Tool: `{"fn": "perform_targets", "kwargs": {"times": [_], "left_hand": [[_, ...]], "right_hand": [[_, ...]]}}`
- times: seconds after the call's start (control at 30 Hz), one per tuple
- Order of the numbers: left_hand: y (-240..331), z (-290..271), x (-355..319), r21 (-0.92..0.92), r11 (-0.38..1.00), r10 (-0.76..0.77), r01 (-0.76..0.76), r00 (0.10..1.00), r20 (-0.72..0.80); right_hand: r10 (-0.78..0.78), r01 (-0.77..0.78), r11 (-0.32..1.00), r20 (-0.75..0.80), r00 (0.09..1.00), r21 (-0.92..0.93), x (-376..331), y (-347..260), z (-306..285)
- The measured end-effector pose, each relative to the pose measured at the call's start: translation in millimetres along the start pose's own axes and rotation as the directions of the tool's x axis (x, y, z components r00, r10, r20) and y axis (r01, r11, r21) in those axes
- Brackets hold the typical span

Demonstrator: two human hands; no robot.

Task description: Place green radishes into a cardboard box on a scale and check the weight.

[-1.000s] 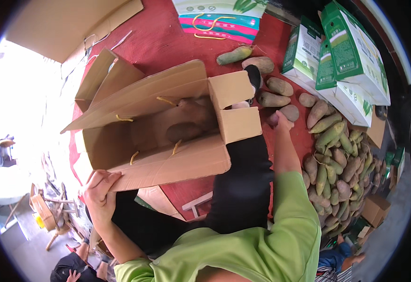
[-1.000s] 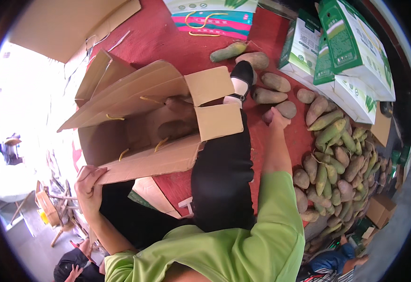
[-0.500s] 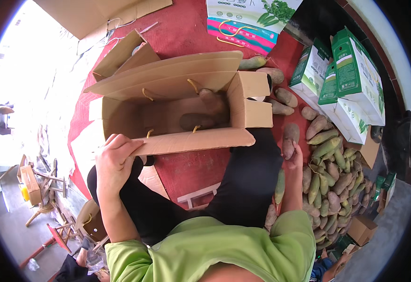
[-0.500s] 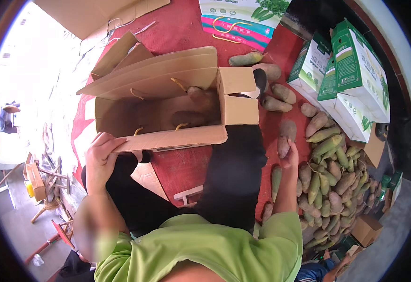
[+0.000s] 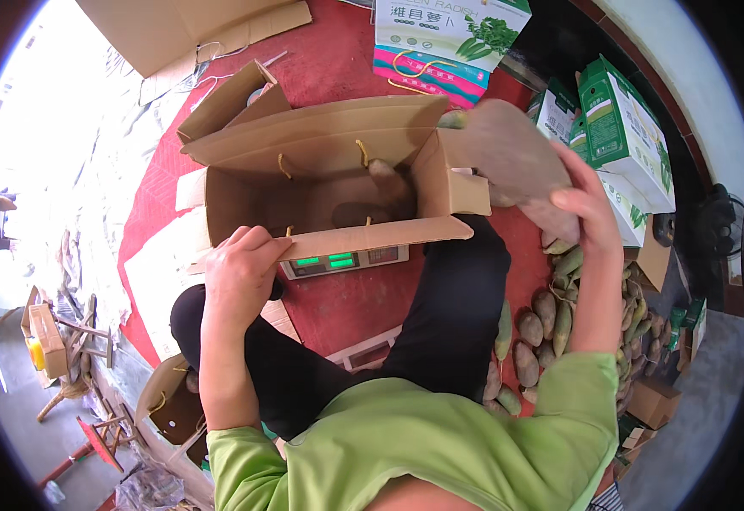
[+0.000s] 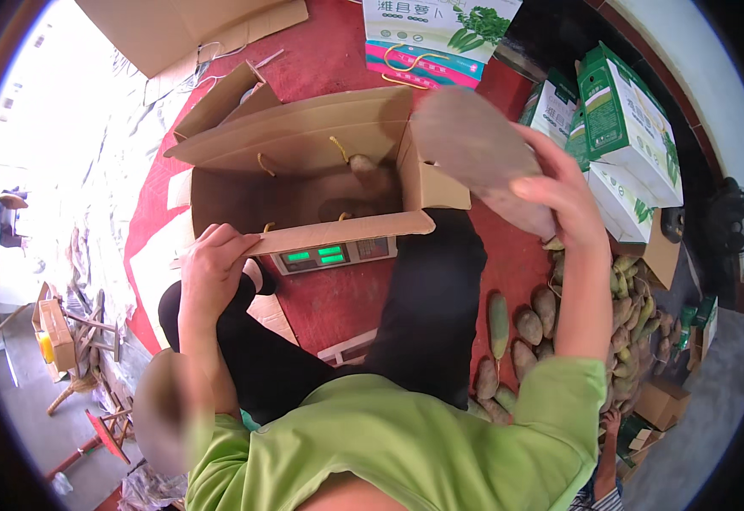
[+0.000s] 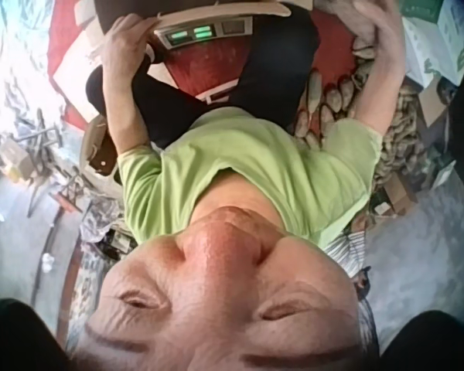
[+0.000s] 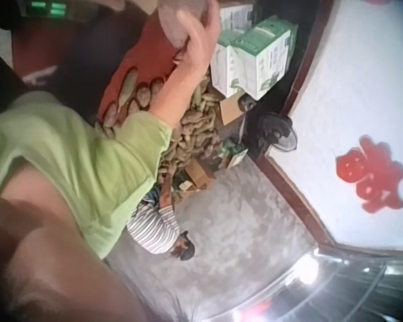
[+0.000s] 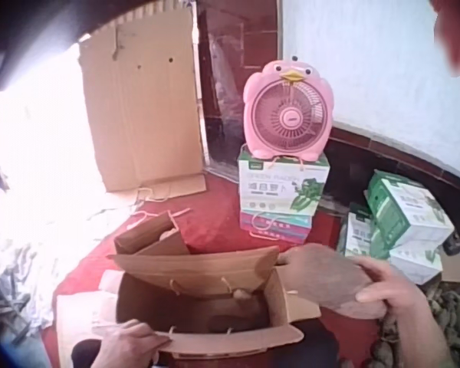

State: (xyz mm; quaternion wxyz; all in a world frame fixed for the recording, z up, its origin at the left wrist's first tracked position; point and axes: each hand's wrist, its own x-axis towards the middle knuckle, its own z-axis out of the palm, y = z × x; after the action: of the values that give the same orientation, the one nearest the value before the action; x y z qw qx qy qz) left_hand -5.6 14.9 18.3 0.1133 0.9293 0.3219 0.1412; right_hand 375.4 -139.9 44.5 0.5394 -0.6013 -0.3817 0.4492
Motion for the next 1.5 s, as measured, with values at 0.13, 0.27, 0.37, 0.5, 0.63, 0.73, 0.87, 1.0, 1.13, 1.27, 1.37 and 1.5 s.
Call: {"fn": "perform_targets", "kwargs": {"times": [0.13, 0.27, 0.37, 0.5, 0.63, 0.73, 0.87, 1.0, 1.13, 1.27, 1.37, 1.5], "left_hand": [[4.1, -3.5, 6.7, -0.033, 0.999, 0.033, -0.031, 0.999, 0.037], [2.5, -4.5, 4.9, -0.030, 0.999, 0.022, -0.021, 0.998, 0.053], [1.3, -4.3, 1.4, -0.020, 1.000, 0.010, -0.009, 0.998, 0.060], [2.8, -1.6, 3.4, 0.029, 0.999, 0.018, -0.020, 0.999, 0.051], [5.9, -5.5, 4.6, 0.037, 0.999, 0.016, -0.018, 0.998, 0.054], [7.0, -2.7, 8.4, -0.003, 0.999, 0.033, -0.033, 0.998, 0.054], [8.1, -2.9, 8.6, -0.023, 1.000, 0.021, -0.020, 0.999, 0.042], [7.3, -2.3, 6.4, -0.069, 0.996, -0.052, 0.059, 0.995, 0.086], [14.0, 0.5, 9.1, -0.101, 0.993, -0.056, 0.062, 0.997, 0.060], [14.9, 5.2, 9.6, -0.088, 0.994, -0.057, 0.066, 0.993, 0.098], [13.9, 7.1, 9.0, -0.070, 0.996, -0.044, 0.050, 0.995, 0.085], [15.5, 6.8, 10.3, -0.070, 0.996, -0.044, 0.050, 0.996, 0.077]], "right_hand": [[0.226, -0.157, 0.952, 0.260, 0.939, -0.262, 55.1, -20.8, 50.8], [0.467, -0.253, 0.838, 0.394, 0.792, -0.484, 110.2, 2.6, 120.9], [0.552, -0.238, 0.756, 0.398, 0.733, -0.611, 146.8, 60.7, 167.1], [0.679, -0.187, 0.640, 0.435, 0.591, -0.745, 169.7, 95.5, 211.6], [0.633, -0.086, 0.661, 0.492, 0.597, -0.746, 164.9, 114.8, 243.4], [0.552, 0.158, 0.613, 0.563, 0.614, -0.774, 174.2, 138.0, 242.6], [0.394, 0.353, 0.670, 0.716, 0.576, -0.653, 173.4, 99.5, 226.5], [-0.043, 0.396, 0.840, 0.683, 0.730, -0.370, 148.2, 23.9, 178.1], [-0.145, 0.303, 0.894, 0.426, 0.893, -0.331, 88.8, -21.2, 90.8], [-0.031, 0.040, 0.978, 0.046, 0.998, -0.206, 26.2, 35.7, -1.6], [0.160, -0.213, 0.956, -0.249, 0.955, -0.202, -24.3, 128.3, -55.0], [0.136, -0.351, 0.754, -0.390, 0.911, -0.555, -113.3, 289.6, -108.0]]}}
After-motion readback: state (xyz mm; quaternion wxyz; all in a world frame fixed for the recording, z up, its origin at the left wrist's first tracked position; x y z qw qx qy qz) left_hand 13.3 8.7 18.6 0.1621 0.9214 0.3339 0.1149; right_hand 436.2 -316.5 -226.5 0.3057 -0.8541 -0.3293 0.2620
